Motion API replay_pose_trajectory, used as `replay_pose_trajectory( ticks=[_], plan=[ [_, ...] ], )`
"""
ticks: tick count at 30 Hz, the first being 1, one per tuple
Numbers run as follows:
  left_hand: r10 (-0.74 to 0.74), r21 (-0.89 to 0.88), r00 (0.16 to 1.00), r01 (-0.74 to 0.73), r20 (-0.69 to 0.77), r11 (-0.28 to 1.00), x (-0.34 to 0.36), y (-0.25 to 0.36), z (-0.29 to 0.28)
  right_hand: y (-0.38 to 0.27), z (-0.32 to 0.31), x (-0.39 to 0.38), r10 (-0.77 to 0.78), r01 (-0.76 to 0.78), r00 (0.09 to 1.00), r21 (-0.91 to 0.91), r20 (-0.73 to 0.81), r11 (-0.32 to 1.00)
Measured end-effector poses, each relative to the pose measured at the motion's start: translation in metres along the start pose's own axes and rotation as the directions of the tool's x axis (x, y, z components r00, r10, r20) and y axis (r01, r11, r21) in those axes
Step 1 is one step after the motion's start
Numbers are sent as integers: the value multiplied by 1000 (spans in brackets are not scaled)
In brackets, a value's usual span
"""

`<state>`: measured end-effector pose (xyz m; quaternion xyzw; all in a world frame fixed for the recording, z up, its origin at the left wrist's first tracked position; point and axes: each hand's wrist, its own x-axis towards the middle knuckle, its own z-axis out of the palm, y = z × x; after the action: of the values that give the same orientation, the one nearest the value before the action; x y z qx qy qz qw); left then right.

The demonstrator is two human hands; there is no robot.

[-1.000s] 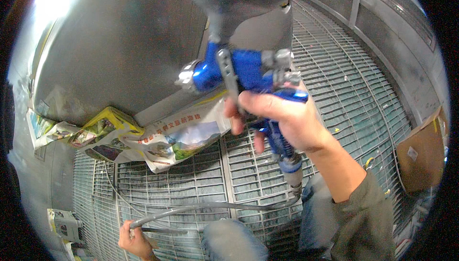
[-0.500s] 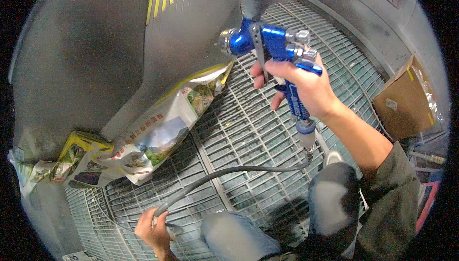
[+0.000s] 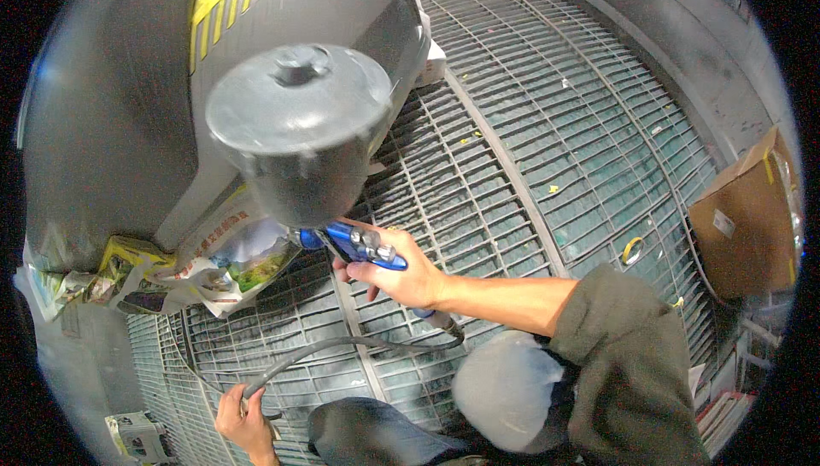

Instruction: The person uses a spray gun to apply gray paint to the front and side panels of a car in a paint booth. The vehicle is masked with tape and paper to protect areas not being painted. The person moves around the car to cover the hood, bumper, and side panels with even coats.

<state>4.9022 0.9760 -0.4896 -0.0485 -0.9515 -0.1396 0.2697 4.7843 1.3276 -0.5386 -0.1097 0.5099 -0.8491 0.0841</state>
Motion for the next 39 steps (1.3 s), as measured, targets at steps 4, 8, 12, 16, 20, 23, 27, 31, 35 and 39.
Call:
replay_pose_trajectory(
  ticks=[4,8,12,16,20,23,27,31,35,39],
  plan=[
    [-139,182,971,104,192,978,-20,14,2,10,-62,-27,-73,74,988,9,-136,997],
    [-21,201,954,-41,298,979,-38,35,28,2,-130,-57,-87,92,960,7,-267,996],
    [-83,139,928,35,362,990,-26,73,49,-25,-166,-61,-98,99,917,-19,-387,995],
    [-159,171,923,104,351,980,-3,111,60,-29,-190,-43,3,20,963,82,-269,996],
    [-109,124,931,70,348,990,11,160,68,-33,-217,-19,117,-109,991,114,-70,988],
    [-164,165,899,104,407,981,14,192,76,-34,-241,-4,76,-77,987,3,-141,997],
    [-163,190,926,102,340,976,12,208,86,-20,-254,-3,51,2,956,181,-288,983],
    [-233,214,904,163,358,963,18,218,81,-21,-270,-7,126,-106,991,311,-46,944],
    [-218,192,893,151,394,970,26,245,86,-22,-305,10,79,-35,975,211,-208,977],
    [-161,148,908,111,387,983,25,252,98,-59,-338,41,-69,103,871,43,-486,994]
  ],
)
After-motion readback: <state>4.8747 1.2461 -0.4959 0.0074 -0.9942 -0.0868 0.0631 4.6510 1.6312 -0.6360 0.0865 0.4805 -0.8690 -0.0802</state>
